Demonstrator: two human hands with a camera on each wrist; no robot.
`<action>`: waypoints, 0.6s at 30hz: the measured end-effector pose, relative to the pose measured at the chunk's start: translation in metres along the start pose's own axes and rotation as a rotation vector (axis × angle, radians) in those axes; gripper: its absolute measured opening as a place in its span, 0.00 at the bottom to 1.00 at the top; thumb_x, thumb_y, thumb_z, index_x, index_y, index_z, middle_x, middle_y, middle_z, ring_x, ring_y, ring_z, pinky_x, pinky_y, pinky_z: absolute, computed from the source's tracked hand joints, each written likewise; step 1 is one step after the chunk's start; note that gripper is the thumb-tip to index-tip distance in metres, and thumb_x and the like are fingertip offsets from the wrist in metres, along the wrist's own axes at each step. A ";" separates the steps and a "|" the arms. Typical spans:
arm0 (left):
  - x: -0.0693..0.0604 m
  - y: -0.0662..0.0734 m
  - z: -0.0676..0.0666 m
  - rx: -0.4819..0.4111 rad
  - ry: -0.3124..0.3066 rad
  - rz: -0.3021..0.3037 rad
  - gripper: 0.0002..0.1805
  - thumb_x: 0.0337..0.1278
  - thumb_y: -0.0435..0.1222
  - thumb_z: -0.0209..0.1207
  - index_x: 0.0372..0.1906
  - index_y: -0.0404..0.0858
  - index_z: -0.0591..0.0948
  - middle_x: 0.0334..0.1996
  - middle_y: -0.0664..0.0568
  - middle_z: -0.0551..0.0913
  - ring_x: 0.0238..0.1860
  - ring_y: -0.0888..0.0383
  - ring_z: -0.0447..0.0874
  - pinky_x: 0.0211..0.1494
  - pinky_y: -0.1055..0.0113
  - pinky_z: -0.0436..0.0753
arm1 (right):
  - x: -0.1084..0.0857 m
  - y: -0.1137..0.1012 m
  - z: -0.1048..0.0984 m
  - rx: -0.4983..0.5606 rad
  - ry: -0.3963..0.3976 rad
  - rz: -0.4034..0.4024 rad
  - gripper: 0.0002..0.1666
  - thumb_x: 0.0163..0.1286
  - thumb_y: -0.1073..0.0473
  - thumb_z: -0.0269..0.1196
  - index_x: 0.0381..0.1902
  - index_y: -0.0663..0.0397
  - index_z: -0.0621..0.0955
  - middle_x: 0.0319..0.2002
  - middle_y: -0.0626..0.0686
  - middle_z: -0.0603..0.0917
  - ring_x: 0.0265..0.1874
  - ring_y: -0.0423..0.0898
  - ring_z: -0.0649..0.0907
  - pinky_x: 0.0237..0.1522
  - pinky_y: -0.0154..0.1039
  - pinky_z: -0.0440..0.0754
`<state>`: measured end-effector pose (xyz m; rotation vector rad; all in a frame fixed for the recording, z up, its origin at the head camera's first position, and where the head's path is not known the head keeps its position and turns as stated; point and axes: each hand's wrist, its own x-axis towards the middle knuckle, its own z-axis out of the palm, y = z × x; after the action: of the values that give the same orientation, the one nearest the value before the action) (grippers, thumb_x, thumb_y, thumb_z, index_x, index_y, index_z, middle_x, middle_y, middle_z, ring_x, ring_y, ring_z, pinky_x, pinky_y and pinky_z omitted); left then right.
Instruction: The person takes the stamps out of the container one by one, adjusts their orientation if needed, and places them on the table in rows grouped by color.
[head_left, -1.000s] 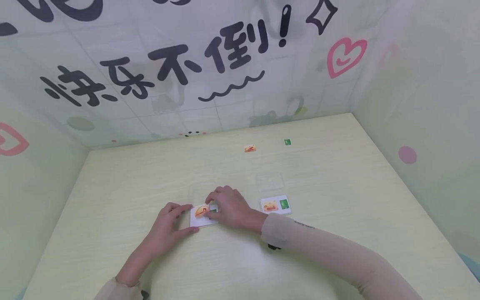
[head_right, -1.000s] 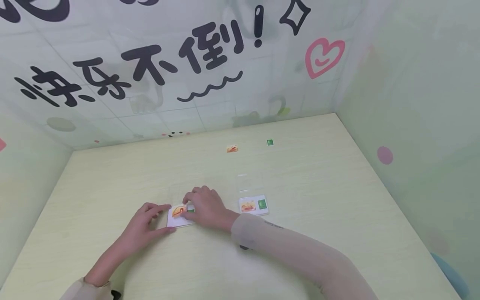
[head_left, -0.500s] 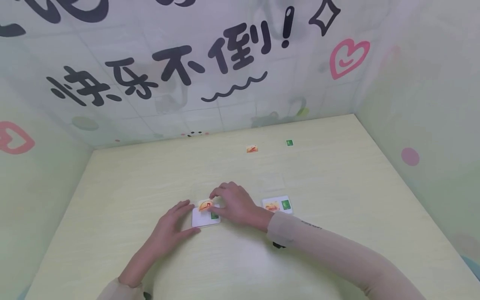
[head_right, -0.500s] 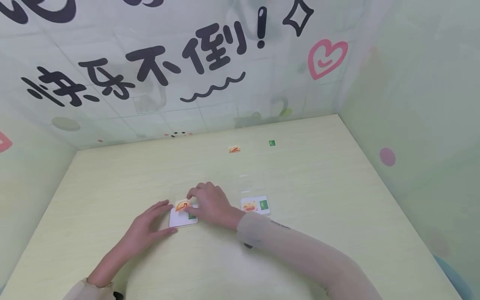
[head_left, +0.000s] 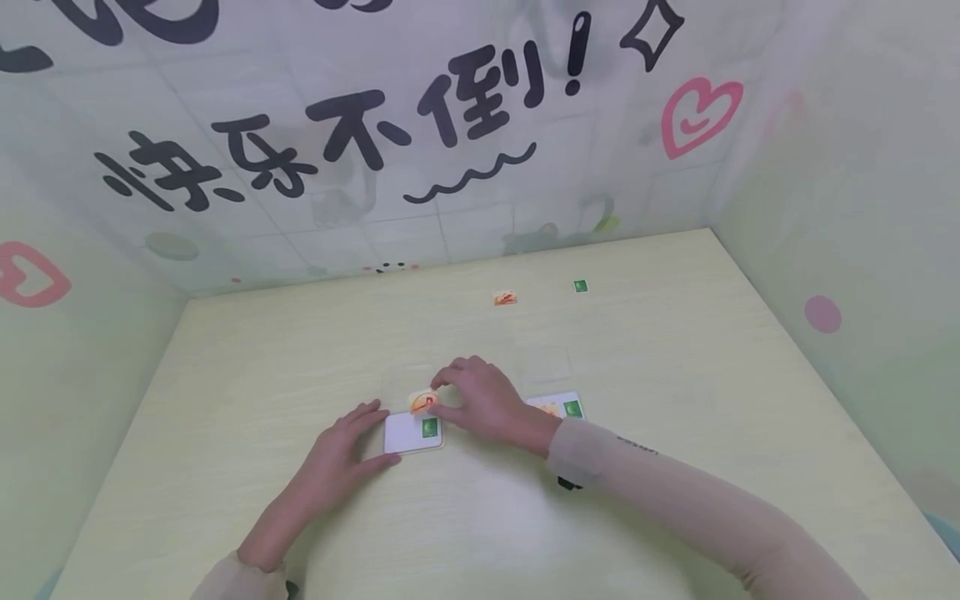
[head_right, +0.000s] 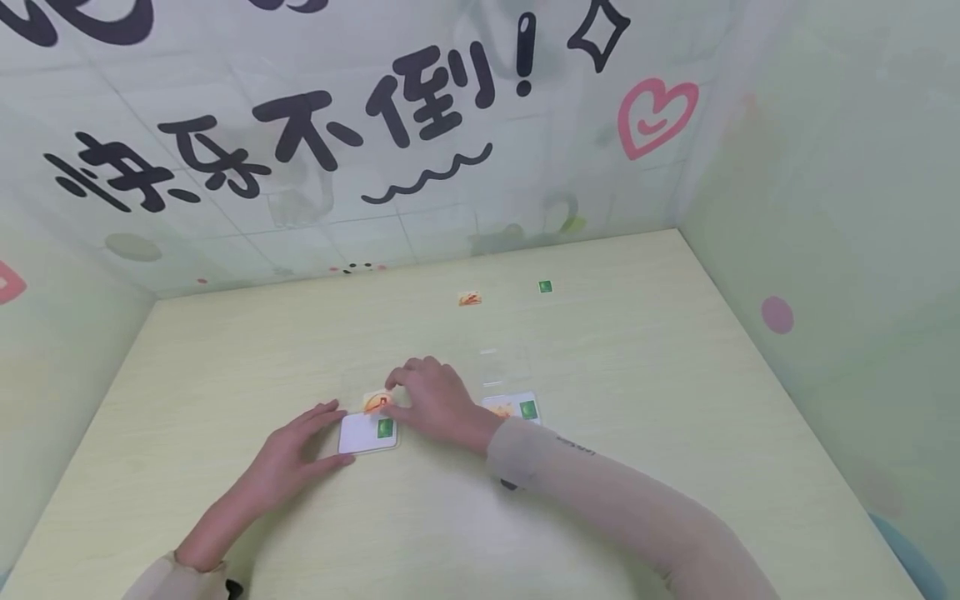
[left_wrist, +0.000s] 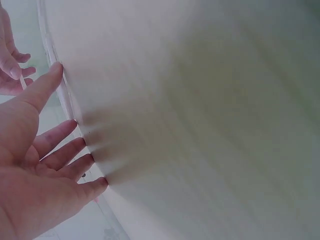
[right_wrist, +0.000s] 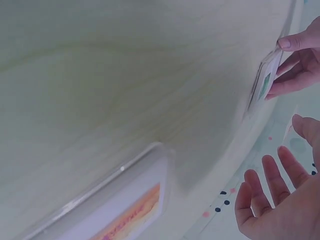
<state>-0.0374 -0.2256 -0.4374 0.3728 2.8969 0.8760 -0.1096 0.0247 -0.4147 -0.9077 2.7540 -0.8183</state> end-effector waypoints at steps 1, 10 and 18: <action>0.000 0.000 0.000 0.000 -0.001 -0.001 0.36 0.58 0.42 0.76 0.67 0.30 0.79 0.72 0.30 0.73 0.74 0.27 0.67 0.70 0.29 0.68 | 0.000 0.001 -0.001 0.006 0.003 -0.001 0.20 0.70 0.47 0.73 0.55 0.49 0.88 0.54 0.49 0.88 0.56 0.50 0.83 0.60 0.46 0.80; 0.000 0.001 -0.001 0.022 -0.030 -0.004 0.36 0.59 0.41 0.75 0.69 0.29 0.77 0.73 0.30 0.72 0.74 0.27 0.66 0.70 0.30 0.68 | 0.000 0.006 -0.008 0.046 -0.007 0.017 0.20 0.71 0.49 0.73 0.56 0.50 0.87 0.54 0.49 0.88 0.56 0.50 0.83 0.60 0.47 0.80; 0.000 0.005 0.000 0.101 0.041 0.039 0.34 0.53 0.43 0.79 0.63 0.32 0.82 0.60 0.31 0.78 0.59 0.32 0.76 0.58 0.41 0.79 | 0.000 0.010 -0.011 0.033 -0.004 0.018 0.19 0.71 0.49 0.73 0.55 0.50 0.87 0.52 0.49 0.88 0.53 0.49 0.83 0.57 0.45 0.81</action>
<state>-0.0363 -0.2221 -0.4345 0.4258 2.9896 0.7533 -0.1176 0.0369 -0.4109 -0.8758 2.7327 -0.8549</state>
